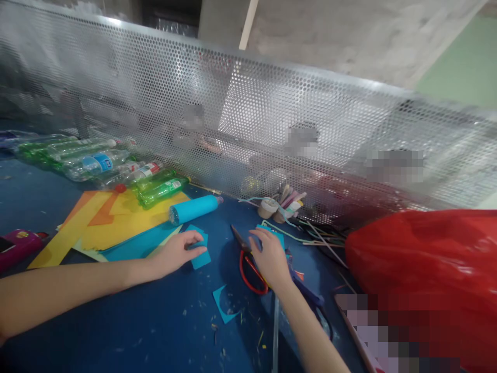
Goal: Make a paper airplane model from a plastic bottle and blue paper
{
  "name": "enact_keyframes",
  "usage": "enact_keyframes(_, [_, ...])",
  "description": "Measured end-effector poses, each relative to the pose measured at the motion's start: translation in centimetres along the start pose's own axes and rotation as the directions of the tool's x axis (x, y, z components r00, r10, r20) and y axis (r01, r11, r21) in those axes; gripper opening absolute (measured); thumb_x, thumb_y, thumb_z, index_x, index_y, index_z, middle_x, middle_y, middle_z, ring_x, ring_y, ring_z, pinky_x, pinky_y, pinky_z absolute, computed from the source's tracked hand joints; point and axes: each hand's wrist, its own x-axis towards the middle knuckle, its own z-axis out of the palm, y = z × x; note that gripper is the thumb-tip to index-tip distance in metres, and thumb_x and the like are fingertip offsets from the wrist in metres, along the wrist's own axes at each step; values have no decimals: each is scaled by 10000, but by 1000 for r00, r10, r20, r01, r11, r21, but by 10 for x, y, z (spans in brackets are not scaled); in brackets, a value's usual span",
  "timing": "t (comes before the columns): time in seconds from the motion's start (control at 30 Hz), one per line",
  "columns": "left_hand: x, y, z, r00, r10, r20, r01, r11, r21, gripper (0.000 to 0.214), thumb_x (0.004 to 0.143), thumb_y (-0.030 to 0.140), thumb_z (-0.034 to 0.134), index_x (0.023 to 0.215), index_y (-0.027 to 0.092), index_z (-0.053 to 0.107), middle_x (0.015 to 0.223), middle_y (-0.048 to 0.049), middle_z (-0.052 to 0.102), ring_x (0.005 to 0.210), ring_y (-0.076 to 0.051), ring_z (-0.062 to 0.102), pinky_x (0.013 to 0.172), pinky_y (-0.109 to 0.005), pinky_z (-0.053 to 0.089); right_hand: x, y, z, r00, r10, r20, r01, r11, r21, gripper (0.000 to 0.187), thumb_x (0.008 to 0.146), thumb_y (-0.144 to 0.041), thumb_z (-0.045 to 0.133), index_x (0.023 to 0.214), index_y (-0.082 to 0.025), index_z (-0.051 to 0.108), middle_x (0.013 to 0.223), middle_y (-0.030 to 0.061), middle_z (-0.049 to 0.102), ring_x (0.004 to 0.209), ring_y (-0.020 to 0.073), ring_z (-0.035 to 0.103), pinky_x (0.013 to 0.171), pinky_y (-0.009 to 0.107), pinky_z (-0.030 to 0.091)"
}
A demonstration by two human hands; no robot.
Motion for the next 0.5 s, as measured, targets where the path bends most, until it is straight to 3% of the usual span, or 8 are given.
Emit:
enact_keyframes(0.1, [1, -6, 2, 1000, 30, -4, -30, 999, -17, 127, 791, 312, 578, 836, 199, 539, 819, 4, 563, 775, -157, 531, 717, -281, 430, -23, -45, 7, 958, -42, 285, -72, 922, 380, 218, 817, -383, 526, 925, -196, 561, 864, 55, 669, 811, 194, 634, 747, 327, 498])
enact_keyframes(0.23, [1, -6, 4, 998, 47, 29, -45, 997, -67, 211, 764, 302, 615, 940, 211, 541, 883, -4, 570, 806, -156, 538, 730, -275, 435, -45, -79, 22, 925, -16, 380, -208, 816, 540, 221, 776, -350, 591, 884, -219, 449, 691, -15, 617, 650, 156, 601, 589, 259, 468])
enact_keyframes(0.37, [1, -3, 0, 997, 19, 72, -15, 998, -54, 196, 825, 301, 528, 998, 210, 539, 698, 21, 524, 668, -145, 535, 621, -260, 438, -47, -66, 22, 901, 9, 434, -285, 767, 575, 234, 761, -300, 589, 915, -214, 435, 643, -39, 592, 618, 145, 583, 583, 256, 451])
enact_keyframes(0.43, [3, -6, -2, 997, -15, 71, 17, 1000, -25, 226, 850, 302, 483, 1053, 208, 515, 620, 38, 492, 595, -141, 523, 575, -259, 433, -44, -55, 15, 847, -44, 530, -309, 771, 557, 236, 754, -302, 598, 927, -197, 478, 655, -35, 591, 622, 139, 581, 583, 252, 453])
enact_keyframes(0.5, [4, -9, -4, 998, -34, 55, 33, 999, 26, 280, 847, 293, 485, 1117, 217, 487, 682, 17, 554, 643, -159, 563, 612, -282, 460, -42, -48, 8, 790, -103, 605, -281, 815, 507, 190, 770, -313, 587, 896, -176, 548, 689, -15, 604, 639, 136, 577, 587, 249, 452])
